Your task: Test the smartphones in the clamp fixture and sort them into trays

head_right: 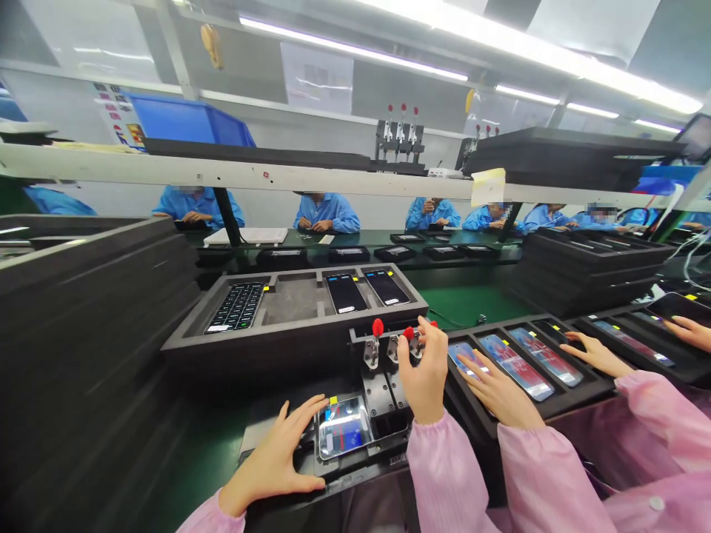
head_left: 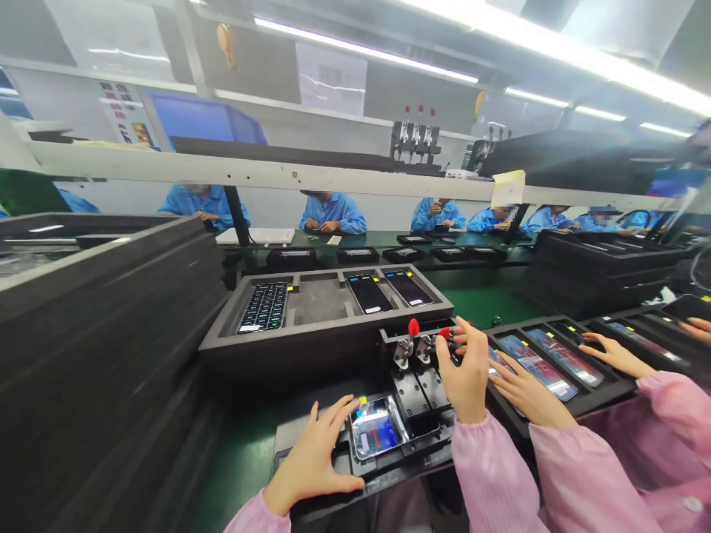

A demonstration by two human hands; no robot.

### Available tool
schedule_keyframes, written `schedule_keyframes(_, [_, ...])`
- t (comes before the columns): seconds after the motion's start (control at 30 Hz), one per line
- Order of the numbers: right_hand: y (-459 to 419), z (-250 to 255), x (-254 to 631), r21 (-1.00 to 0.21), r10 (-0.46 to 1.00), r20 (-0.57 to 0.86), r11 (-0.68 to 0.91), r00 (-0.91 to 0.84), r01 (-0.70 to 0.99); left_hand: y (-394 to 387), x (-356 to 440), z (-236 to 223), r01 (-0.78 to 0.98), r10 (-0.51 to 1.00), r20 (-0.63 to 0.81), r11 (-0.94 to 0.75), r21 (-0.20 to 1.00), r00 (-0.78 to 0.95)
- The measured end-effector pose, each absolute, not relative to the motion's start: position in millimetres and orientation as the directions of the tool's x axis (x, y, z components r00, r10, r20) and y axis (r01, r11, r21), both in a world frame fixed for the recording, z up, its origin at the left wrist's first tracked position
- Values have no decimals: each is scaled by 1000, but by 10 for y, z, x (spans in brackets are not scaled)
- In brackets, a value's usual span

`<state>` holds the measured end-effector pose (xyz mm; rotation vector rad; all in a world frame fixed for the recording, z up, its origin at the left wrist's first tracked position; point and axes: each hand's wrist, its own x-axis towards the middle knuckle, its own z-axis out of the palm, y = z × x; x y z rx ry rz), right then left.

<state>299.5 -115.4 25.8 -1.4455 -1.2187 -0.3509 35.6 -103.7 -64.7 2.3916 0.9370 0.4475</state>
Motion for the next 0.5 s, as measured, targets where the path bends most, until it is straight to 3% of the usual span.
schedule_keyframes(0.1, [-1100, 381, 3120, -449, 574, 777, 221, 257, 866, -1031, 483, -638, 525, 693, 110, -630, 572, 712])
schedule_keyframes(0.23, [-1293, 147, 3159, -381, 467, 858, 299, 214, 875, -1040, 524, -634, 518, 700, 117, -621, 588, 705])
schedule_keyframes(0.3, [-1442, -98, 3142, -350, 479, 857, 278, 187, 894, -1041, 519, -641, 516, 707, 122, -611, 601, 697])
schedule_keyframes(0.43, [-1587, -451, 3079, -296, 749, 636, 15, 185, 955, -1035, 524, -673, 529, 715, 111, -603, 598, 690])
schedule_keyframes(0.5, [-1578, -477, 3056, -277, 816, 541, -55, 203, 959, -1042, 522, -687, 539, 715, 97, -601, 590, 692])
